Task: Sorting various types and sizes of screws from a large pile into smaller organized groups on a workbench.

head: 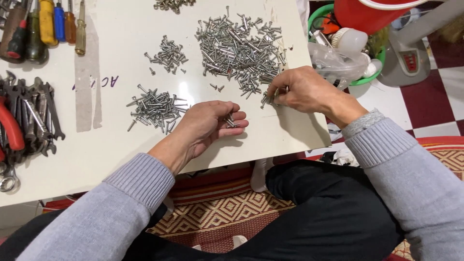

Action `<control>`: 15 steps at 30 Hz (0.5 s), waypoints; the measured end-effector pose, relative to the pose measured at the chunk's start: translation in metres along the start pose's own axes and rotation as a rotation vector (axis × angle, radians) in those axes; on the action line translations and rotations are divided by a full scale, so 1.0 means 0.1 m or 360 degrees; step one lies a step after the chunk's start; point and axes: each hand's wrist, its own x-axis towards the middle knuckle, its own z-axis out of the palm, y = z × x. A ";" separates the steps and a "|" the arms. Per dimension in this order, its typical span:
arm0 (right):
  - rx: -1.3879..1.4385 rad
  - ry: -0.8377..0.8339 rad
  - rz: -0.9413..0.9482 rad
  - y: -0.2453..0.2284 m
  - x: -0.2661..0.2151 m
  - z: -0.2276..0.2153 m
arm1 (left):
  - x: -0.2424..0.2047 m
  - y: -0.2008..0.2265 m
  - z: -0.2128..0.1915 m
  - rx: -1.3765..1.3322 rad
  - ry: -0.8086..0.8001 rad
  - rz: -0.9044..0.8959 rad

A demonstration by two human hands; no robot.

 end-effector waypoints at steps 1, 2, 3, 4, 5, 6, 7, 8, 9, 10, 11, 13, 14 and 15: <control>0.0002 0.0002 0.0003 -0.04 -0.02 0.00 | 0.02 -0.02 -0.02 0.0003 -0.0003 -0.0002; 0.0004 -0.0044 0.0001 -0.09 -0.04 -0.01 | 0.04 -0.04 -0.04 0.0008 0.0001 0.0001; 0.0007 -0.0090 -0.0001 -0.14 -0.05 -0.01 | 0.06 -0.06 -0.06 0.0013 0.0006 0.0004; 0.0009 -0.0089 0.0002 -0.11 -0.03 0.03 | 0.07 -0.07 -0.06 0.0016 0.0004 0.0002; -0.0074 -0.0116 -0.0087 -0.09 0.00 0.06 | 0.09 -0.08 -0.06 0.0031 -0.0002 0.0001; -0.0157 -0.0143 -0.0177 -0.07 0.03 0.10 | 0.11 -0.09 -0.06 0.0046 -0.0008 0.0000; -0.0154 -0.0141 -0.0175 -0.01 0.07 0.16 | 0.12 -0.09 -0.06 0.0050 -0.0009 -0.0001; -0.0311 -0.0114 -0.0286 0.05 0.11 0.21 | 0.12 -0.10 -0.07 0.0060 -0.0001 -0.0004; -0.0469 -0.0087 -0.0398 0.11 0.16 0.27 | 0.13 -0.10 -0.07 0.0070 0.0007 -0.0006; -0.0467 -0.0085 -0.0397 0.12 0.17 0.28 | 0.13 -0.10 -0.07 0.0072 0.0007 -0.0006; -0.0460 -0.0055 -0.0453 0.14 0.18 0.29 | 0.14 -0.10 -0.07 0.0082 0.0014 -0.0005; -0.0454 -0.0027 -0.0510 0.15 0.20 0.28 | 0.13 -0.09 -0.06 0.0090 0.0021 -0.0004; -0.0321 -0.0042 -0.0511 0.15 0.20 0.26 | 0.13 -0.09 -0.05 0.0104 0.0030 -0.0012; -0.0189 -0.0059 -0.0516 0.13 0.21 0.24 | 0.12 -0.09 -0.04 0.0117 0.0043 -0.0019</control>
